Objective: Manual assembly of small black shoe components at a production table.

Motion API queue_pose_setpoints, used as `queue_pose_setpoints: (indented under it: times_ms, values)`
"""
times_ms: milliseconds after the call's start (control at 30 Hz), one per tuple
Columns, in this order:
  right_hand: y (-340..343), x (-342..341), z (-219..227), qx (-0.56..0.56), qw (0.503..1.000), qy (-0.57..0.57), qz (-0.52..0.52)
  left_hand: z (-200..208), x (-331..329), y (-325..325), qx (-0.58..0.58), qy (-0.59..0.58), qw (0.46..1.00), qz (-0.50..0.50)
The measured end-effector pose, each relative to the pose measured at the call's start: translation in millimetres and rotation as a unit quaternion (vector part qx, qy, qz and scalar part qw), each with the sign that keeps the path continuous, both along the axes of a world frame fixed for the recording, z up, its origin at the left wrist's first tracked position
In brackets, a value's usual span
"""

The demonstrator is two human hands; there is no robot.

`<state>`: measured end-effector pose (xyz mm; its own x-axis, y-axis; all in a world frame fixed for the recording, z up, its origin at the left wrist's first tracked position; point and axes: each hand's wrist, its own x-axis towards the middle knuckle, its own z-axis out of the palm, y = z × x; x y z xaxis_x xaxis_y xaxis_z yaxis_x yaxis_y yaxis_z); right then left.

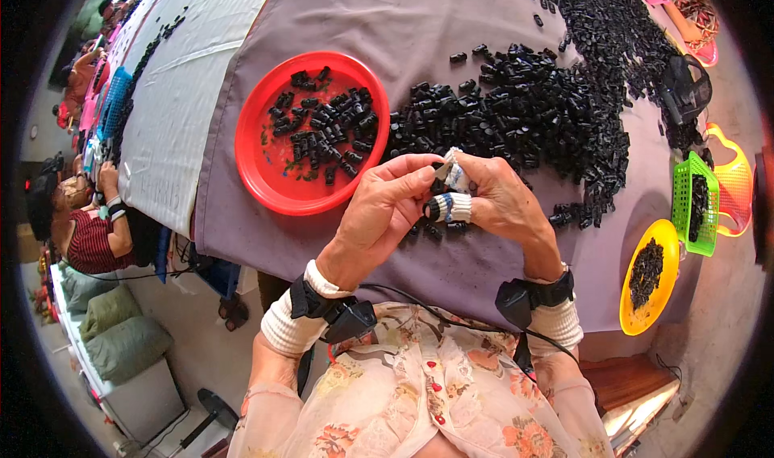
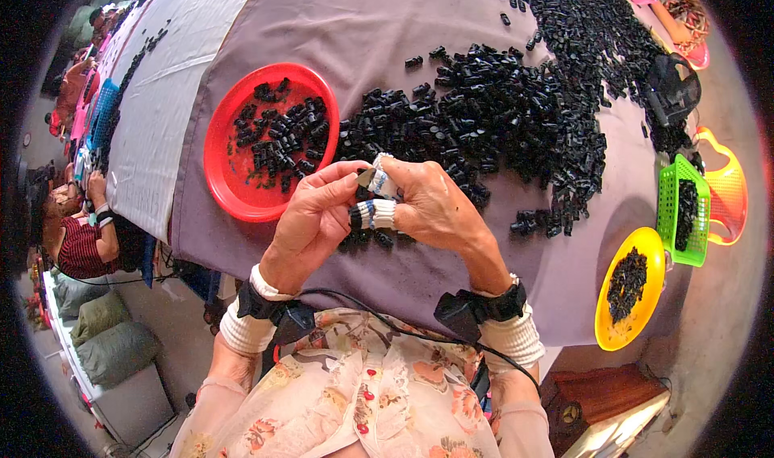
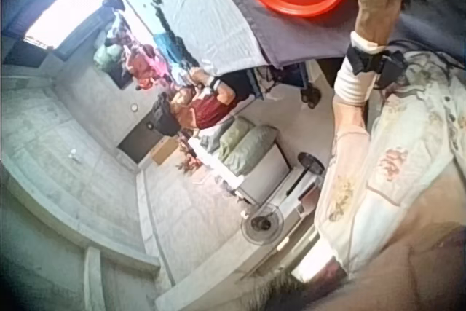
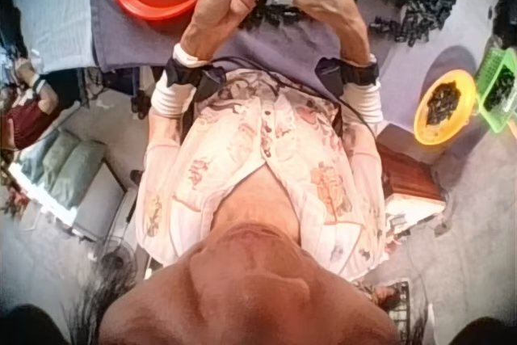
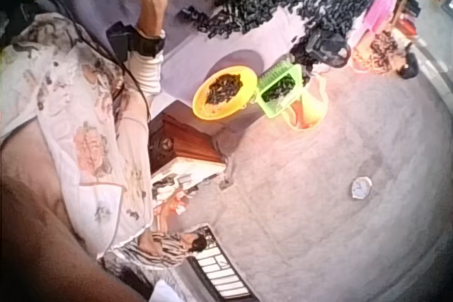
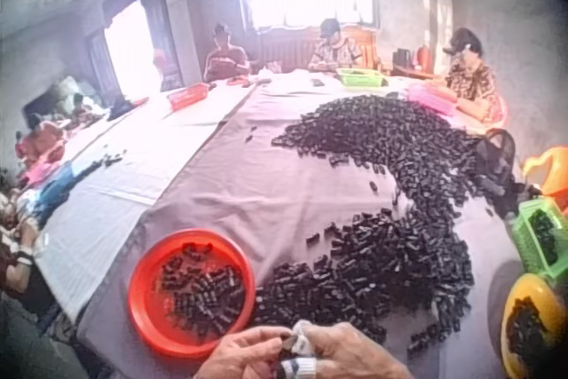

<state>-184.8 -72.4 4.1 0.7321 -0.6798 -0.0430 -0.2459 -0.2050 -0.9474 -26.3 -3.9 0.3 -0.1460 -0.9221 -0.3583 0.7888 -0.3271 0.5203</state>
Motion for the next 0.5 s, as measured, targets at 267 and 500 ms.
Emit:
queue_pose_setpoints:
  times_ms: [267, 500]
  values:
    - [-5.2, -0.8, 0.7, 0.052, 0.998, -0.025, -0.027, -1.6, 0.8, 0.2, -0.007, 0.026, 1.000, -0.003]
    - [-6.3, -0.6, -4.0, 0.024, 1.000, -0.005, -0.012, -1.4, 1.4, 0.4, -0.003, 0.025, 1.000, -0.009]
